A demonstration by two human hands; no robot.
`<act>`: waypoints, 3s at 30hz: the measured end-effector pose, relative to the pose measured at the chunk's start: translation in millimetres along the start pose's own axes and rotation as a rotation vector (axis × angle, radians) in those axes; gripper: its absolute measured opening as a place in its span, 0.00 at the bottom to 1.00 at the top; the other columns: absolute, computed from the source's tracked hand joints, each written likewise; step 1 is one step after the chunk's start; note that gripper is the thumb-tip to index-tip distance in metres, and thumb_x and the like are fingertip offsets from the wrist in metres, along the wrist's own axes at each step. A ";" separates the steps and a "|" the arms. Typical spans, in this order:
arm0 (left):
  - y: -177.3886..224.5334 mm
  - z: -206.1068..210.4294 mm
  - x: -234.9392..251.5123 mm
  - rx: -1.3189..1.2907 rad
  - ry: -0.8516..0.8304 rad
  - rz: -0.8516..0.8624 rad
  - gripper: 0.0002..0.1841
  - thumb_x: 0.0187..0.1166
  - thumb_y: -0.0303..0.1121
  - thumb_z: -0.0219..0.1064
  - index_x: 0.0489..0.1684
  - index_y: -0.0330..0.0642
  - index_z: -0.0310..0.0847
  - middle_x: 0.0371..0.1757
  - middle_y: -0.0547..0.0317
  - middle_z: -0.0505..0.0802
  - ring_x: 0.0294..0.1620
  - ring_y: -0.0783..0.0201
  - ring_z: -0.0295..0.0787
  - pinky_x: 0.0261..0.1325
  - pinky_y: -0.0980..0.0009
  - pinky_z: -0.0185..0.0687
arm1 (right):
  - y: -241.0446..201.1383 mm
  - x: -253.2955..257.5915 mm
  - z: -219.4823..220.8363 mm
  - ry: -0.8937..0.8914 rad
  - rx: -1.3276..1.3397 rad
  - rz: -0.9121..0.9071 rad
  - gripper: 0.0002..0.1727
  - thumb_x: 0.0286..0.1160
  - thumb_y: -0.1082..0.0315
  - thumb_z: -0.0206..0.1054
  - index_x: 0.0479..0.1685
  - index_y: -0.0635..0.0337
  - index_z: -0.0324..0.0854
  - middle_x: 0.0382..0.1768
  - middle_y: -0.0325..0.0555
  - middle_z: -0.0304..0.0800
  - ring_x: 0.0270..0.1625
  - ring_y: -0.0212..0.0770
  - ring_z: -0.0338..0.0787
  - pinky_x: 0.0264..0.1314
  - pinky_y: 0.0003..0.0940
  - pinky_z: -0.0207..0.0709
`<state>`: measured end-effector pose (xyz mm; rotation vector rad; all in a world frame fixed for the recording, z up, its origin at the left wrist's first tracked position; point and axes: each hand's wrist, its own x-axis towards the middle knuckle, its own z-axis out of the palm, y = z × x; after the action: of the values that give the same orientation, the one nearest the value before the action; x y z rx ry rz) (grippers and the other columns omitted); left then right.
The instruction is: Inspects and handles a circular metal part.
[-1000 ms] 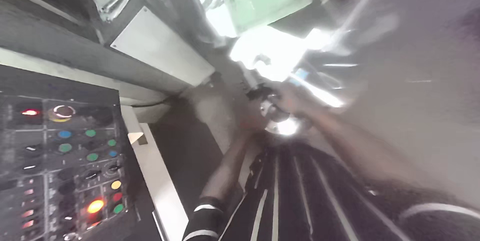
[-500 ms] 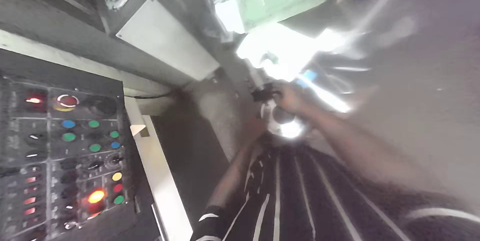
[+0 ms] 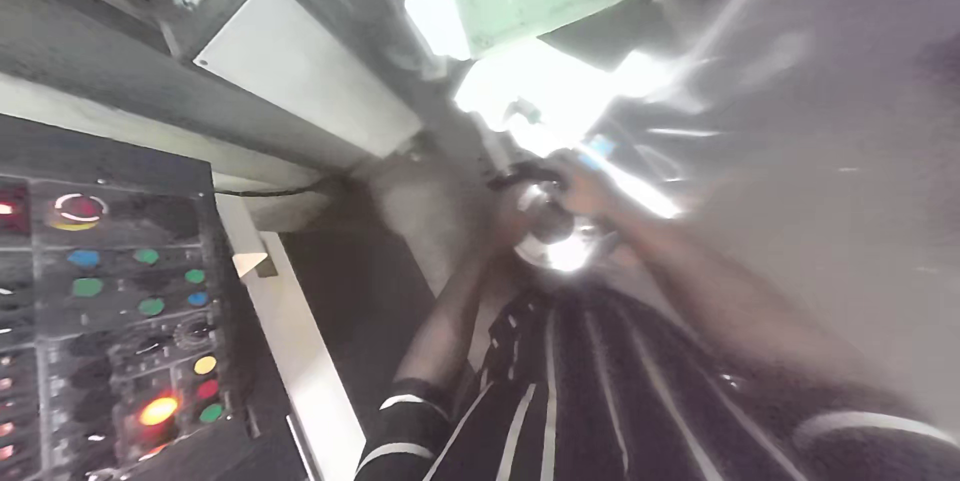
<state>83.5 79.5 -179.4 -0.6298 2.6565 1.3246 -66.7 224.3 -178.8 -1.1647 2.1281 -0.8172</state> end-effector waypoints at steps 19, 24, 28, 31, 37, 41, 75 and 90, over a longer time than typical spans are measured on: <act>-23.4 23.3 -161.9 -0.315 0.100 -0.276 0.23 0.86 0.41 0.62 0.80 0.51 0.76 0.72 0.60 0.88 0.68 0.66 0.86 0.72 0.59 0.83 | 36.1 -33.1 -11.2 0.107 0.079 0.065 0.17 0.68 0.66 0.71 0.55 0.59 0.80 0.56 0.55 0.85 0.57 0.51 0.88 0.57 0.57 0.82; -24.1 43.7 -154.7 -0.368 0.002 -0.251 0.35 0.79 0.48 0.72 0.85 0.51 0.65 0.65 0.61 0.91 0.61 0.67 0.91 0.64 0.59 0.91 | 42.3 -58.5 -4.0 0.135 0.129 0.189 0.20 0.67 0.66 0.71 0.59 0.57 0.77 0.47 0.52 0.89 0.47 0.50 0.91 0.48 0.60 0.85; -22.0 42.9 -155.5 -0.363 -0.023 -0.325 0.33 0.83 0.48 0.67 0.87 0.53 0.63 0.70 0.60 0.89 0.68 0.66 0.87 0.71 0.58 0.85 | 32.3 -95.9 -3.8 0.142 0.248 0.325 0.20 0.65 0.68 0.75 0.56 0.57 0.77 0.46 0.52 0.88 0.42 0.46 0.91 0.44 0.53 0.88; -12.9 49.6 -160.0 -0.462 -0.023 -0.397 0.20 0.88 0.44 0.62 0.72 0.43 0.74 0.56 0.54 0.92 0.50 0.62 0.92 0.54 0.59 0.90 | 26.2 -123.5 5.0 0.207 0.341 0.369 0.19 0.67 0.69 0.75 0.56 0.61 0.79 0.44 0.52 0.89 0.40 0.42 0.91 0.45 0.45 0.89; -16.8 76.7 -167.1 -0.565 -0.230 -0.355 0.19 0.89 0.49 0.59 0.63 0.47 0.85 0.60 0.60 0.91 0.56 0.66 0.89 0.61 0.60 0.87 | 36.0 -169.7 31.3 0.193 0.522 0.253 0.18 0.69 0.63 0.78 0.53 0.61 0.83 0.45 0.44 0.88 0.44 0.32 0.89 0.48 0.31 0.88; -10.8 78.6 -167.8 -0.504 -0.261 -0.380 0.20 0.88 0.50 0.60 0.68 0.48 0.82 0.57 0.57 0.92 0.53 0.64 0.90 0.58 0.58 0.88 | 15.7 -188.7 24.9 -0.126 0.761 0.224 0.22 0.70 0.68 0.75 0.64 0.63 0.84 0.55 0.45 0.93 0.55 0.33 0.93 0.62 0.31 0.87; -45.2 16.1 -39.9 -0.439 0.195 0.026 0.34 0.95 0.49 0.39 0.93 0.35 0.47 0.90 0.45 0.67 0.90 0.60 0.63 0.91 0.60 0.60 | -50.1 6.4 21.8 -0.196 -0.596 -0.322 0.32 0.87 0.43 0.46 0.77 0.51 0.79 0.82 0.48 0.75 0.92 0.54 0.59 0.93 0.69 0.38; -39.7 12.1 -134.6 -0.644 0.111 -0.184 0.30 0.95 0.49 0.38 0.93 0.45 0.52 0.82 0.55 0.79 0.79 0.63 0.77 0.80 0.60 0.76 | -7.2 -6.9 -32.7 -0.147 -0.439 -0.171 0.20 0.75 0.60 0.68 0.66 0.45 0.83 0.66 0.46 0.85 0.68 0.54 0.85 0.64 0.60 0.81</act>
<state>221.0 110.2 -179.3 -1.0046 2.1396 2.1392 -83.4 234.9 -150.9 -1.5934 2.1652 -0.3212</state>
